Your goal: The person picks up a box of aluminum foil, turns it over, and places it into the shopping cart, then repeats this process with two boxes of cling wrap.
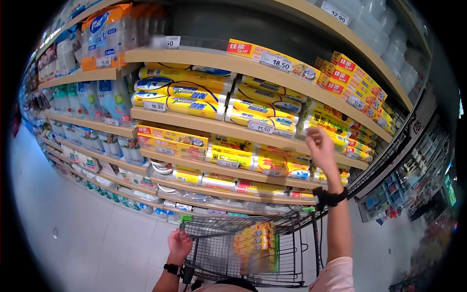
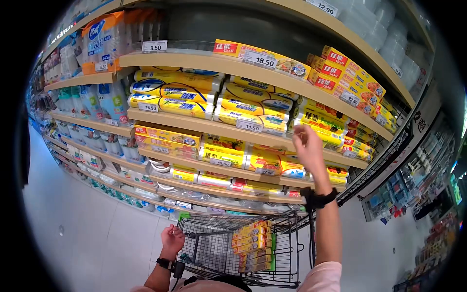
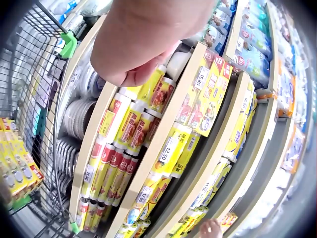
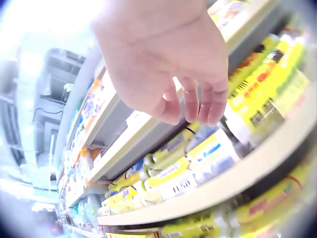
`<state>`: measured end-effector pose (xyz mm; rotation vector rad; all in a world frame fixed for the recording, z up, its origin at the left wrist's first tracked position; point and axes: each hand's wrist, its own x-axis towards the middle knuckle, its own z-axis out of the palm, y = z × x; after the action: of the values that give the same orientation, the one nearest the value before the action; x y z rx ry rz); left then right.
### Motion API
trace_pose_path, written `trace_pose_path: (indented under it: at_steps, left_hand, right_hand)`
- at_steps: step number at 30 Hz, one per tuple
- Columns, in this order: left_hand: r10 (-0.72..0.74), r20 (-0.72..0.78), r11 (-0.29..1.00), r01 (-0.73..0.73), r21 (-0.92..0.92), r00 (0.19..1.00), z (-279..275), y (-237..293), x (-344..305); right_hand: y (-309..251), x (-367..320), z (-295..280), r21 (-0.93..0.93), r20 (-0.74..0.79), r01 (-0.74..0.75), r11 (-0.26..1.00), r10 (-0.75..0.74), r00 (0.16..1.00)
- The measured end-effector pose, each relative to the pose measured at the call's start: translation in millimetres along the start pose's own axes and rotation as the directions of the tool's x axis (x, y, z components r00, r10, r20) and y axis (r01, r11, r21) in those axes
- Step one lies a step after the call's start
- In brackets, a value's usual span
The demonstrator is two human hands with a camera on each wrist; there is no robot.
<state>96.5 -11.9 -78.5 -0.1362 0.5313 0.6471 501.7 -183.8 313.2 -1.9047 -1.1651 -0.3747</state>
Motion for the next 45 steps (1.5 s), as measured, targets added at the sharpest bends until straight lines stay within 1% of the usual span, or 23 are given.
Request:
trace_pose_path:
  at_steps: [2,3,4,5,7,10,11,14,15,16,18,21,25,26,28,31,34,37,38,41,42,44,45]
  left_hand:
    - [-0.02,0.016,1.0,0.02,-0.023,1.0,0,11,-1]
    - [-0.029,0.026,0.999,0.029,-0.035,0.999,1,16,-1]
    - [-0.035,0.039,0.998,0.037,-0.048,0.999,1,21,0]
    - [-0.037,0.041,0.997,0.04,-0.059,0.998,0,25,3]
    - [-0.039,0.048,0.996,0.043,-0.084,0.998,-3,34,8]
    - [-0.04,0.007,0.993,0.04,-0.108,0.999,-2,40,8]
    - [-0.045,0.014,0.992,0.046,-0.116,0.999,-2,42,9]
    - [-0.071,0.02,0.988,0.074,-0.137,0.997,-10,46,8]
    - [-0.064,0.02,0.986,0.066,-0.154,0.998,-13,48,8]
    - [-0.056,0.019,0.984,0.059,-0.171,0.998,-13,52,10]
    - [-0.052,-0.002,0.985,0.051,-0.167,0.999,-7,58,1]
    - [-0.064,-0.03,0.981,0.057,-0.185,0.998,0,64,-2]
    - [-0.053,-0.015,0.979,0.048,-0.2,0.999,2,71,-5]
    - [-0.047,-0.015,0.98,0.043,-0.194,0.999,0,72,-6]
    - [-0.051,-0.002,0.976,0.049,-0.211,0.999,-7,74,-4]
    - [-0.048,0.003,0.976,0.047,-0.212,0.999,-11,74,-5]
    - [-0.038,-0.006,0.98,0.036,-0.196,0.999,-10,74,-7]
    - [-0.037,-0.022,0.982,0.032,-0.187,0.999,-7,73,-12]
    - [-0.039,-0.027,0.982,0.033,-0.187,0.999,-5,72,-13]
    - [-0.024,-0.009,0.99,0.022,-0.139,1.0,-1,68,-13]
    - [-0.026,-0.014,0.991,0.024,-0.133,1.0,1,67,-15]
    - [-0.032,-0.019,0.992,0.029,-0.12,0.999,11,64,-16]
    - [-0.034,0.003,0.993,0.034,-0.117,0.999,12,63,-16]
  right_hand:
    - [-35,53,-13,-0.118,-0.08,0.198,0.973,-0.208,0.975]
    - [-44,79,-16,-0.103,-0.101,0.183,0.978,-0.194,0.976]
    - [-70,99,-18,-0.133,-0.122,0.147,0.98,-0.164,0.979]
    - [-78,121,-21,-0.241,-0.14,0.223,0.944,-0.262,0.955]
    - [-81,169,-22,-0.369,-0.125,0.271,0.889,-0.336,0.933]
    - [-94,220,-20,-0.437,0.007,0.2,0.877,-0.219,0.976]
    - [-89,240,-20,-0.416,0.088,0.2,0.887,-0.18,0.98]
    - [-89,270,-16,-0.434,0.304,0.185,0.882,-0.05,0.951]
    - [-108,281,-1,-0.391,0.295,0.198,0.899,-0.081,0.952]
    - [-92,283,-6,-0.511,0.409,0.192,0.838,0.04,0.912]
    - [-89,286,0,-0.464,0.439,0.185,0.866,0.043,0.898]
    - [-96,285,2,-0.564,0.415,0.225,0.795,0.038,0.909]
    - [-118,276,9,-0.63,0.395,0.146,0.762,0.153,0.906]
    - [-103,286,8,-0.618,0.398,0.185,0.765,0.101,0.912]
    - [-108,280,10,-0.589,0.389,0.199,0.783,0.06,0.919]
    - [-107,283,10,-0.549,0.414,0.192,0.813,0.065,0.908]
    - [-114,278,8,-0.586,0.4,0.233,0.776,0.027,0.916]
    - [-102,291,7,-0.496,0.453,0.3,0.814,-0.052,0.89]
    - [-97,293,4,-0.49,0.424,0.312,0.814,-0.09,0.901]
    - [-126,279,10,-0.477,0.336,0.326,0.816,-0.174,0.926]
    - [-131,276,12,-0.395,0.29,0.319,0.862,-0.212,0.933]
    - [-142,279,13,-0.424,0.242,0.413,0.806,-0.339,0.909]
    - [-157,267,14,-0.43,0.202,0.45,0.783,-0.402,0.893]
